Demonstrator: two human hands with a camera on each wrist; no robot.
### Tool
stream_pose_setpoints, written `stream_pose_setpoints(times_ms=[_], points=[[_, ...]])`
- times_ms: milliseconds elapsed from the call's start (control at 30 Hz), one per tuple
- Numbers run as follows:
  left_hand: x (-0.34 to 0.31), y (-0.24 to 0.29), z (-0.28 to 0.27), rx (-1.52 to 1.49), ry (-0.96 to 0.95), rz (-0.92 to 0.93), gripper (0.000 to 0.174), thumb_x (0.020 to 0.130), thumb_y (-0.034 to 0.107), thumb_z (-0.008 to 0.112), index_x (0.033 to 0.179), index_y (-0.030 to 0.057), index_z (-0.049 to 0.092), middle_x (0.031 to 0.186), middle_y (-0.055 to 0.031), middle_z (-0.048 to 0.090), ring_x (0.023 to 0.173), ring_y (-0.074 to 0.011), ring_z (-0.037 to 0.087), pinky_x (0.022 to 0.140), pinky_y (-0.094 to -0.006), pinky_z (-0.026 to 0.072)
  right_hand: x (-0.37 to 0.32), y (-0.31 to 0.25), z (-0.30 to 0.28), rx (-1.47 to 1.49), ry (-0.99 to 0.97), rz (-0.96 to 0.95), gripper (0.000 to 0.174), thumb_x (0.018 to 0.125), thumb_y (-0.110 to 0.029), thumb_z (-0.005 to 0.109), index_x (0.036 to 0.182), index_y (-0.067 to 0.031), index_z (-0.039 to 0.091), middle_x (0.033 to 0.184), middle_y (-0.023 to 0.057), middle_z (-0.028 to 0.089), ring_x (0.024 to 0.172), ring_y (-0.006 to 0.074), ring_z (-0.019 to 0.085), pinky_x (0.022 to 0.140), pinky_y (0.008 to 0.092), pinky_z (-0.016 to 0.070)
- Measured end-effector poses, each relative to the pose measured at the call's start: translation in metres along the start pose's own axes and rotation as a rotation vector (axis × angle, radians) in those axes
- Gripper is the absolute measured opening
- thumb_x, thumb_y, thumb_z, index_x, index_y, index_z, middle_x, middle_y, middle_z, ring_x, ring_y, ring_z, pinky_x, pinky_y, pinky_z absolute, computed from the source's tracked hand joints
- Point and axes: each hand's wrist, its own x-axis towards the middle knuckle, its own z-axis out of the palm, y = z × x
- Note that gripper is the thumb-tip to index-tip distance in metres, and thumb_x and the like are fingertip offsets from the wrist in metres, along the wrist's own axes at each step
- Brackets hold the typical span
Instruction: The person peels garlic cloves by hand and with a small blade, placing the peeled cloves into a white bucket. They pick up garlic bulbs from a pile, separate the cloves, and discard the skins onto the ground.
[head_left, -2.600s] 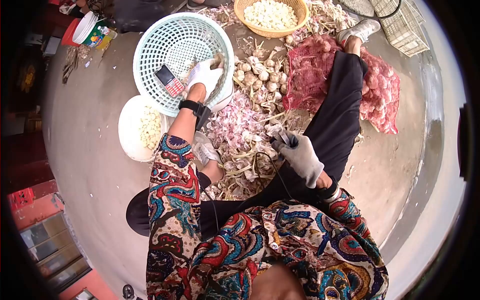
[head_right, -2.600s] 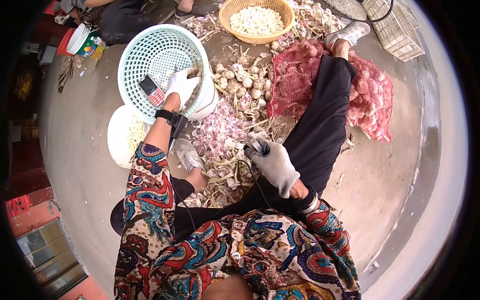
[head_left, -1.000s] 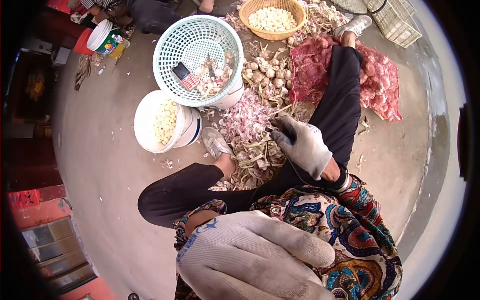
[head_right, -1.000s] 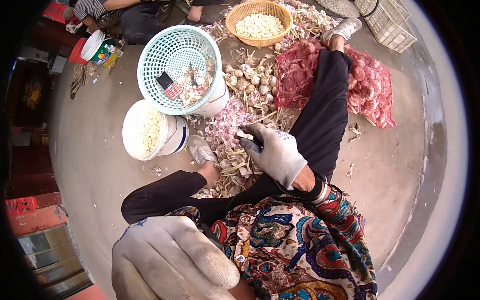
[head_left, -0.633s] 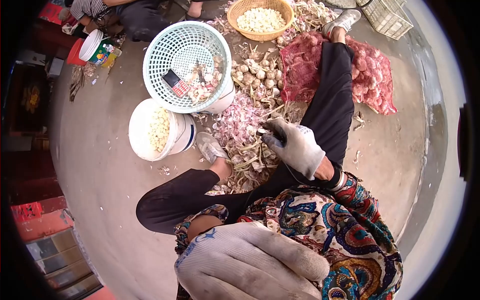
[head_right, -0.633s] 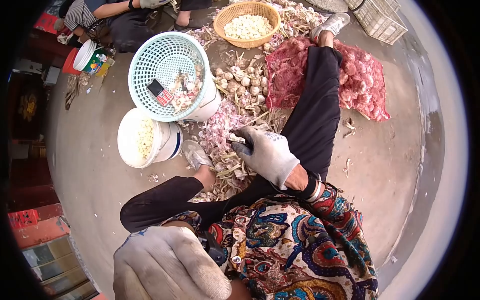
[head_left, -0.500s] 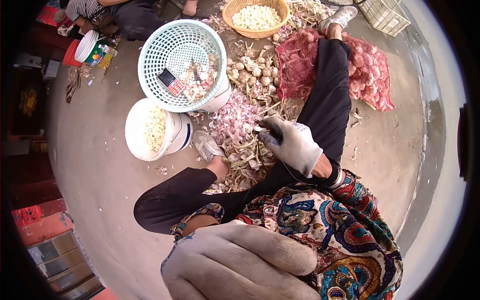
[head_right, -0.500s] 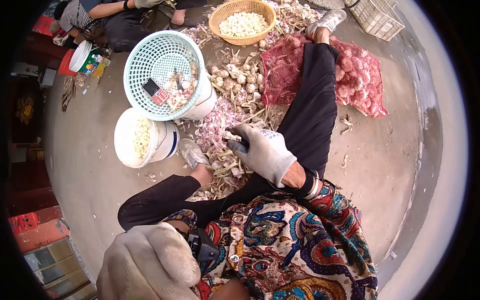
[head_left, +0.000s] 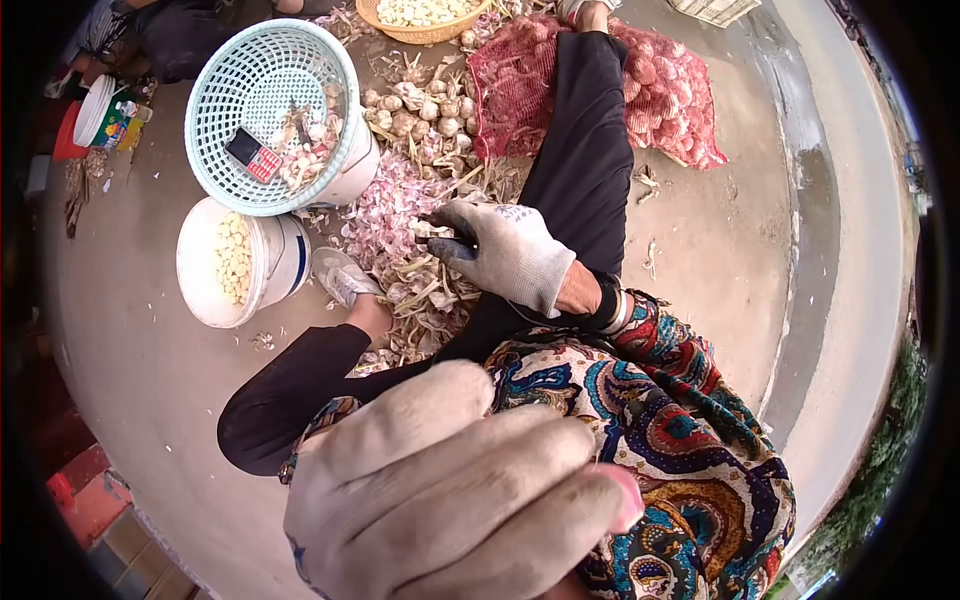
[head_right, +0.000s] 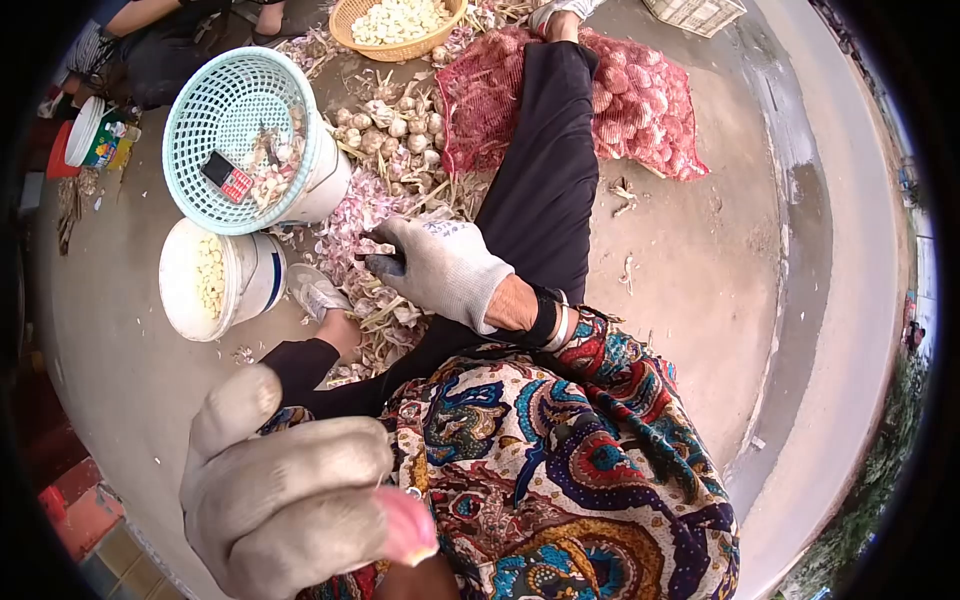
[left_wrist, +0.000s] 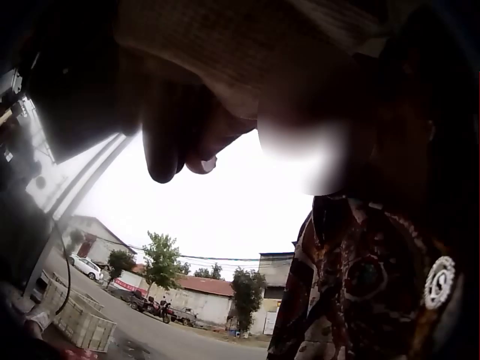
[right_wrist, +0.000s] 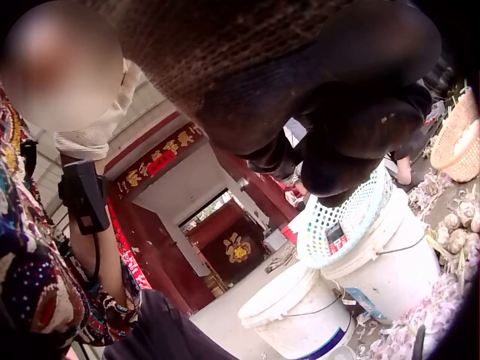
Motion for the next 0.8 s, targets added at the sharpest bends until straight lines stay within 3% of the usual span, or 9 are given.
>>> stream_pose_setpoints(times_ms=[100,133,167,200,233,267,333,600,800], points=[[-0.152,0.015,-0.248,-0.779,0.901,0.318,0.028,0.088,0.002,0.063,0.116,-0.0021,0.064,0.1,-0.0109,0.072,0.08,-0.0237,0.067,0.075,-0.0363,0.0515,0.0,0.0,-0.002,0.071,0.006,0.064,0.035,0.095,-0.026,0.069,0.123,-0.0059,0.067,0.104,0.0191,0.072,0.096,0.0347,0.072,0.082,0.0395,0.057],[-0.18,-0.028,-0.342,-1.025,1.207,0.42,0.033,0.088,-0.006,0.065,0.12,-0.0063,0.059,0.099,-0.0122,0.071,0.077,-0.0223,0.065,0.077,-0.0332,0.0521,0.0,-0.005,-0.008,0.109,0.029,0.16,0.037,0.095,-0.024,0.071,0.125,-0.0043,0.065,0.108,0.0197,0.072,0.098,0.0313,0.073,0.085,0.0384,0.0573],[-0.153,-0.005,-0.313,-1.5,1.517,0.31,0.028,0.091,-0.005,0.06,0.119,-0.009,0.06,0.105,-0.013,0.069,0.083,-0.0162,0.064,0.078,-0.0292,0.0518,-0.001,-0.003,-0.008,0.237,0.138,0.149,0.037,0.097,-0.02,0.069,0.127,0.0002,0.062,0.109,0.0194,0.074,0.097,0.0214,0.073,0.086,0.0352,0.0573],[-0.171,0.0,-0.332,-1.967,1.282,-0.08,0.025,0.095,-0.002,0.058,0.119,-0.0112,0.059,0.104,-0.0129,0.069,0.088,-0.0118,0.063,0.078,-0.0244,0.0503,0.002,0.01,-0.004,0.337,0.173,0.147,0.035,0.1,-0.016,0.066,0.128,0.0044,0.06,0.107,0.015,0.074,0.095,0.0116,0.067,0.087,0.0309,0.0552],[-0.156,-0.01,-0.315,-2.057,1.368,-0.095,0.023,0.096,-0.007,0.057,0.118,-0.0086,0.063,0.107,-0.0119,0.071,0.094,-0.015,0.069,0.089,-0.0269,0.0559,0.0,0.003,-0.016,0.434,0.15,0.148,0.032,0.102,-0.014,0.063,0.127,0.0057,0.06,0.109,0.0099,0.072,0.099,0.008,0.061,0.089,0.0269,0.0518],[-0.149,-0.019,-0.304,-2.12,1.315,-0.059,0.022,0.099,-0.004,0.057,0.119,-0.0082,0.063,0.107,-0.0115,0.07,0.095,-0.0156,0.069,0.089,-0.027,0.0564,-0.001,0.008,-0.014,0.559,0.252,0.04,0.037,0.096,-0.018,0.07,0.125,0.0031,0.062,0.104,0.0159,0.075,0.095,0.0114,0.07,0.083,0.03,0.0553],[-0.126,-0.026,-0.275,-2.155,1.292,0.027,0.024,0.101,0.005,0.061,0.122,-0.0071,0.062,0.108,-0.0092,0.07,0.098,-0.0141,0.068,0.09,-0.0279,0.0563,-0.008,-0.013,-0.037,0.619,0.106,0.051,0.032,0.101,-0.012,0.065,0.128,0.0057,0.06,0.115,0.0065,0.07,0.105,0.0078,0.06,0.093,0.0272,0.0499],[-0.111,-0.032,-0.247,-2.025,1.163,-0.117,0.025,0.1,0.006,0.06,0.122,-0.0053,0.064,0.113,-0.0085,0.069,0.101,-0.0128,0.066,0.092,-0.0269,0.0513,-0.018,-0.027,-0.065,0.204,-0.058,-0.08,0.032,0.091,-0.008,0.071,0.121,-0.0005,0.068,0.099,0.0148,0.075,0.088,0.0166,0.073,0.082,0.0317,0.0568],[-0.123,-0.039,-0.258,-1.541,0.975,-0.23,0.02,0.097,0.005,0.061,0.115,0.0011,0.068,0.108,-0.0113,0.07,0.1,-0.0195,0.07,0.087,-0.0312,0.0544,-0.018,-0.024,-0.07,0.032,-0.125,-0.168,0.029,0.089,-0.012,0.073,0.116,-0.0051,0.07,0.094,0.0161,0.072,0.082,0.0286,0.073,0.073,0.0353,0.0566]])
